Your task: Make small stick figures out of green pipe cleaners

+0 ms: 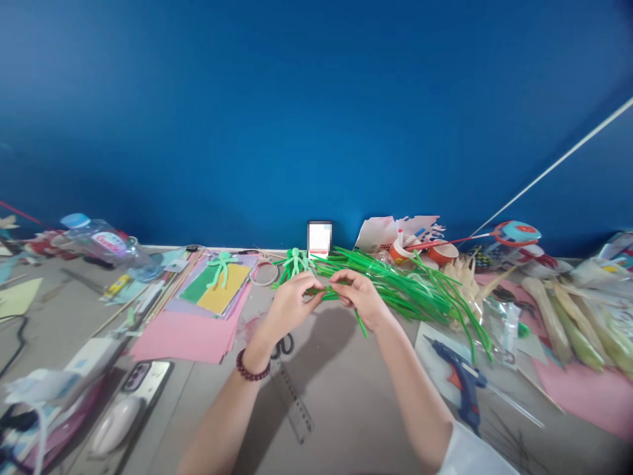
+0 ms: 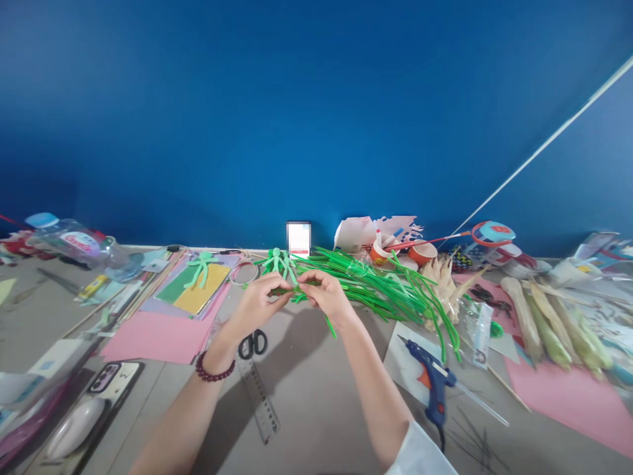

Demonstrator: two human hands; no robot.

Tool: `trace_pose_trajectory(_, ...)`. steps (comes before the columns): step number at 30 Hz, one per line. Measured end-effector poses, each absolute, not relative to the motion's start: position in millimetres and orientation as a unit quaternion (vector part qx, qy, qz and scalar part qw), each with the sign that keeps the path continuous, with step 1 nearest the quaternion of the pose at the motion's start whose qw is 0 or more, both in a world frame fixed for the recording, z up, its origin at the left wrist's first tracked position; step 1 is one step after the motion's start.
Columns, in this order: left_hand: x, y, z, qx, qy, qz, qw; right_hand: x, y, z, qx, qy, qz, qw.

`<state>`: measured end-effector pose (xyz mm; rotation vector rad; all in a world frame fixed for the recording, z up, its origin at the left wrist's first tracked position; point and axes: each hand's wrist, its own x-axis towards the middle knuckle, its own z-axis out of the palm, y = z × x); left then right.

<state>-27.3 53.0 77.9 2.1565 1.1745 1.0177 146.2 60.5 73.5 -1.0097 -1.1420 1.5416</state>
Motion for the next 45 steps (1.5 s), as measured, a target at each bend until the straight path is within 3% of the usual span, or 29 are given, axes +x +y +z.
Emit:
trace_pose_trajectory(5,-25.7,51.6,80.7,0.793,0.418,0.397,0.196,146.2,60.0,74.4,-0.412,-0.459,0.635,0.464)
trace_pose_trajectory(13,-23.3,47.5,92.7,0.768,0.42,0.394,0.281,151.1,58.4,74.5,-0.409,-0.575,0.546,0.451)
trace_pose_trajectory(23,-24.1,44.9,88.4,0.802,0.453,0.359,0.149,151.8,56.5,73.7,-0.448,-0.624,0.476,0.428)
trace_pose_trajectory(45,-22.7,41.1,93.9,0.747,0.467,0.396,0.258,153.2,51.0,84.3,-0.448,-0.603,0.519,0.407)
